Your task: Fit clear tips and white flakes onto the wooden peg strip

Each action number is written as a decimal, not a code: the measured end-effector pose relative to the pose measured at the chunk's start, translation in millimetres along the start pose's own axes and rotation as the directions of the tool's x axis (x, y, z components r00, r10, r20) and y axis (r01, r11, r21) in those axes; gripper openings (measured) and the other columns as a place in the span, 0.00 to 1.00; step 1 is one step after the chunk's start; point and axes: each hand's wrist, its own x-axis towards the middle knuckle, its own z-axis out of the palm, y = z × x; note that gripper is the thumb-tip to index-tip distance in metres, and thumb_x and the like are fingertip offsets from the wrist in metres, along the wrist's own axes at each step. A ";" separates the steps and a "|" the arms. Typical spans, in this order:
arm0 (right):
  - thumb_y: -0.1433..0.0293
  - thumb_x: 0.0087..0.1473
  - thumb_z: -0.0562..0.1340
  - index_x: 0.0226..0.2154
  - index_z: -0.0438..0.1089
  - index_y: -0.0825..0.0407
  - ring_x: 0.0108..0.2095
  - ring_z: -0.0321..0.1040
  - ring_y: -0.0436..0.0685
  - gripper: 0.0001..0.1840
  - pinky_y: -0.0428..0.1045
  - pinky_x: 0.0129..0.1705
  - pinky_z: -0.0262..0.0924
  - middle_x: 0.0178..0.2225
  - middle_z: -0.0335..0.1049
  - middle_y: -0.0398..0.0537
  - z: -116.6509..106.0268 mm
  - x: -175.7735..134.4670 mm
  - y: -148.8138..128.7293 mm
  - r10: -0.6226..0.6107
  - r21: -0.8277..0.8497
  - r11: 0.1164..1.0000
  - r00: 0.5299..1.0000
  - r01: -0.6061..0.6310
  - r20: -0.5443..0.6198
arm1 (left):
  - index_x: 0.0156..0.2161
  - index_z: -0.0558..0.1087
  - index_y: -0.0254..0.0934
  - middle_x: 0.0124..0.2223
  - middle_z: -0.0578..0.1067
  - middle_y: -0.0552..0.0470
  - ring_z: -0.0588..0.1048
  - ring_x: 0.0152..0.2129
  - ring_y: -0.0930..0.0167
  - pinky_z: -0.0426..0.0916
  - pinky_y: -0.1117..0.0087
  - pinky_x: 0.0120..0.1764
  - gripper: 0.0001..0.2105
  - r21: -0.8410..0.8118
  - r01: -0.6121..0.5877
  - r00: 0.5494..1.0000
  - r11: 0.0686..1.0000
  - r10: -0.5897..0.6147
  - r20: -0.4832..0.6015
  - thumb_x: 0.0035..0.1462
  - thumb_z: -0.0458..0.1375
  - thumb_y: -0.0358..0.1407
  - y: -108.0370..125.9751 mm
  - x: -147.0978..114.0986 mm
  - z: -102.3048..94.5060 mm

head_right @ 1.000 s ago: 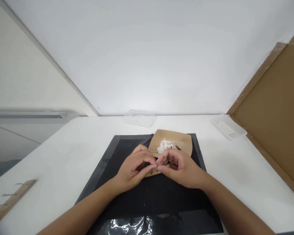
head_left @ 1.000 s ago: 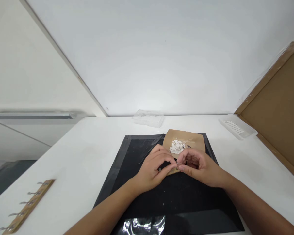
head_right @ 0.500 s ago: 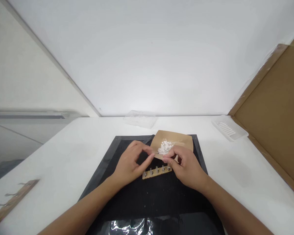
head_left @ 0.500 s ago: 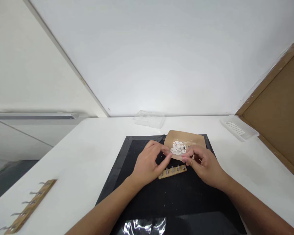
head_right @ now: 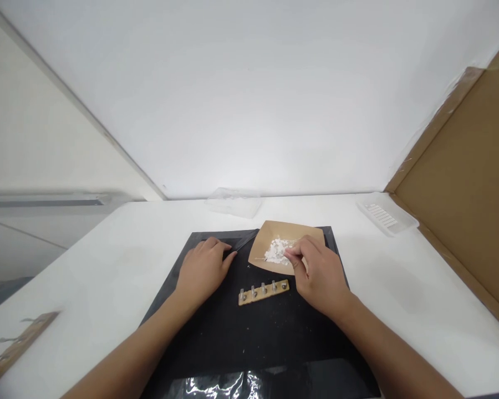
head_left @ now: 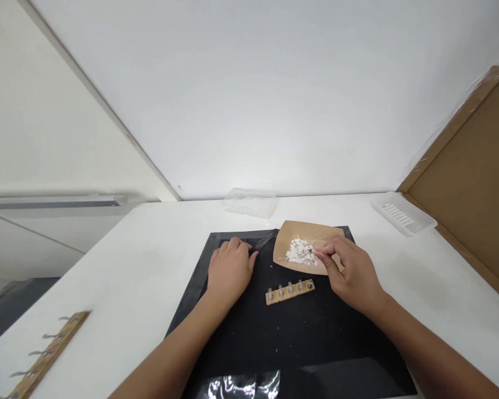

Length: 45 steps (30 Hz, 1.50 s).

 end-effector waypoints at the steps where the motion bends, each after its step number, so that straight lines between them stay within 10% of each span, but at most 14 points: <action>1: 0.67 0.72 0.57 0.35 0.66 0.48 0.39 0.74 0.57 0.11 0.50 0.42 0.64 0.36 0.76 0.48 -0.2 0.2 0.4 0.017 -0.003 1.000 1.000 -0.017 -0.008 | 0.44 0.80 0.35 0.44 0.78 0.38 0.77 0.44 0.51 0.71 0.50 0.48 0.13 0.000 0.004 1.000 1.000 -0.004 -0.017 0.68 0.54 0.39 -1.4 0.7 1.2; 8: 0.66 0.70 0.59 0.36 0.69 0.48 0.33 0.73 0.57 0.09 0.50 0.36 0.65 0.32 0.77 0.46 2.2 1.6 8.8 0.131 0.001 0.991 0.991 -0.131 -0.035 | 0.46 0.77 0.31 0.43 0.80 0.36 0.79 0.44 0.51 0.65 0.46 0.61 0.11 0.063 0.039 0.995 0.997 -0.033 -0.094 0.69 0.54 0.35 -6.6 5.0 6.8; 15: 0.67 0.70 0.60 0.34 0.67 0.47 0.30 0.71 0.56 0.10 0.50 0.33 0.64 0.31 0.75 0.44 2.7 2.2 13.2 0.038 0.021 0.999 0.996 -0.036 -0.086 | 0.48 0.72 0.33 0.46 0.79 0.40 0.80 0.33 0.58 0.70 0.63 0.28 0.13 -0.016 0.136 0.961 0.991 -0.136 -0.242 0.74 0.50 0.39 -6.6 11.4 -15.3; 24: 0.69 0.72 0.57 0.37 0.65 0.47 0.35 0.71 0.56 0.08 0.50 0.35 0.64 0.34 0.71 0.46 11.9 0.6 11.7 -0.061 0.004 0.998 0.984 0.062 -0.169 | 0.52 0.77 0.38 0.41 0.81 0.48 0.80 0.36 0.70 0.76 0.70 0.42 0.08 -0.290 -0.541 0.725 0.789 0.264 -0.636 0.70 0.61 0.31 17.8 0.4 -20.0; 45: 0.72 0.72 0.56 0.36 0.62 0.47 0.33 0.67 0.57 0.09 0.51 0.34 0.58 0.33 0.70 0.46 36.7 3.5 5.8 -0.134 -0.261 0.963 0.958 0.066 -0.252 | 0.45 0.85 0.42 0.30 0.74 0.56 0.73 0.25 0.74 0.67 0.74 0.30 0.07 -0.761 -0.271 0.957 0.590 0.076 -0.281 0.68 0.63 0.36 58.7 -22.9 -26.0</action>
